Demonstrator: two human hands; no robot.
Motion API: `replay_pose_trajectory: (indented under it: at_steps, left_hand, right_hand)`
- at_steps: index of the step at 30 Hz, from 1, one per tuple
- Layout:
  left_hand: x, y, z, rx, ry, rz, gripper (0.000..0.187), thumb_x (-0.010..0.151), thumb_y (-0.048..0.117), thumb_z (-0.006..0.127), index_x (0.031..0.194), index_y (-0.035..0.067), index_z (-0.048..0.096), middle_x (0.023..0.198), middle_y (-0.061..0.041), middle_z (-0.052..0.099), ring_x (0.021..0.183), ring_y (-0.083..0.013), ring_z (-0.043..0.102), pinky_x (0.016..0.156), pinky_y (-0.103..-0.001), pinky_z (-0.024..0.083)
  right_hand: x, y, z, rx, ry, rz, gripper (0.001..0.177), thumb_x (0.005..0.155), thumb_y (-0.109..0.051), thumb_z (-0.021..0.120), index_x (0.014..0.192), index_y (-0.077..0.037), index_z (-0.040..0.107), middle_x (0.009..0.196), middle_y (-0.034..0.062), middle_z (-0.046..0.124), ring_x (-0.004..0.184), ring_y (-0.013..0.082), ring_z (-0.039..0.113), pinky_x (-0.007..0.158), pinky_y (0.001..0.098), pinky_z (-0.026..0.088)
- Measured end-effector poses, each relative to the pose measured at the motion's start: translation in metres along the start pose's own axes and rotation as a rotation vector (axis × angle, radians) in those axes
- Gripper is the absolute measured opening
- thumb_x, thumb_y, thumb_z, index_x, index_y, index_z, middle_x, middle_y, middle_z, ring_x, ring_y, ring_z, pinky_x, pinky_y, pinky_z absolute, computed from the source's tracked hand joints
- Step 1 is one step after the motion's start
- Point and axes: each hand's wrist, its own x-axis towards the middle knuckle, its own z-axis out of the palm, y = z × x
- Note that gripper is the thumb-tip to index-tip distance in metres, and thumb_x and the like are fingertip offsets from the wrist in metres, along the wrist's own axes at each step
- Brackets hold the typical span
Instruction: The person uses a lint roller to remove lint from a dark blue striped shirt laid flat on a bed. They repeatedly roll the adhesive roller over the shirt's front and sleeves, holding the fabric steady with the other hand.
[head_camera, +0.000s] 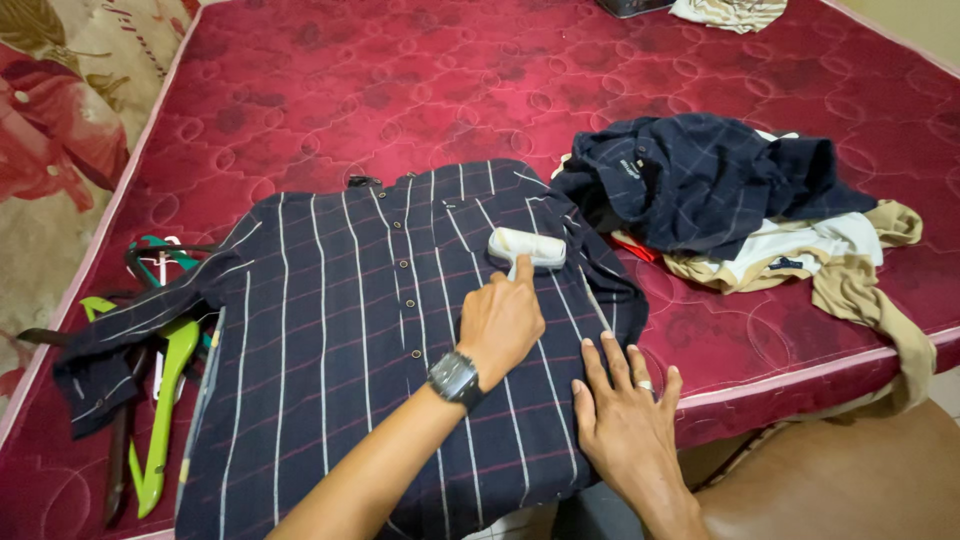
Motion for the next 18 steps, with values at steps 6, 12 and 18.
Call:
replay_pose_trajectory:
  at_steps: [6,12,18]
  left_hand:
    - [0.029,-0.002,0.026,0.042,0.026,-0.037,0.044,0.090,0.012,0.058,0.130,-0.005,0.056,0.081,-0.026,0.069,0.066,-0.0390,0.071,0.057,-0.046,0.058]
    - [0.014,0.000,0.013,-0.018,0.065,0.030,0.051,0.086,0.014,0.060,0.132,-0.009,0.054,0.078,-0.026,0.069,0.062,-0.0392,0.070,0.053,-0.047,0.057]
    - [-0.012,0.007,-0.009,-0.085,0.021,0.007,0.043,0.095,0.016,0.057,0.132,-0.006,0.055,0.078,-0.026,0.068,0.062,-0.0403,0.070,0.053,-0.049,0.056]
  right_hand:
    - [0.000,0.002,0.002,0.029,-0.011,0.010,0.054,0.094,-0.037,0.050,0.144,-0.016,0.053,0.152,0.0102,0.048,0.135,0.0357,0.047,0.109,0.0684,0.025]
    - [0.001,-0.001,0.002,0.036,-0.024,0.019,0.055,0.094,-0.036,0.050,0.145,-0.016,0.051,0.152,0.0099,0.047,0.135,0.0360,0.046,0.109,0.0692,0.025]
    - [0.000,0.000,0.000,0.063,-0.051,0.042,0.053,0.096,-0.036,0.049,0.145,-0.016,0.050,0.154,0.0090,0.045,0.136,0.0370,0.046,0.110,0.0694,0.024]
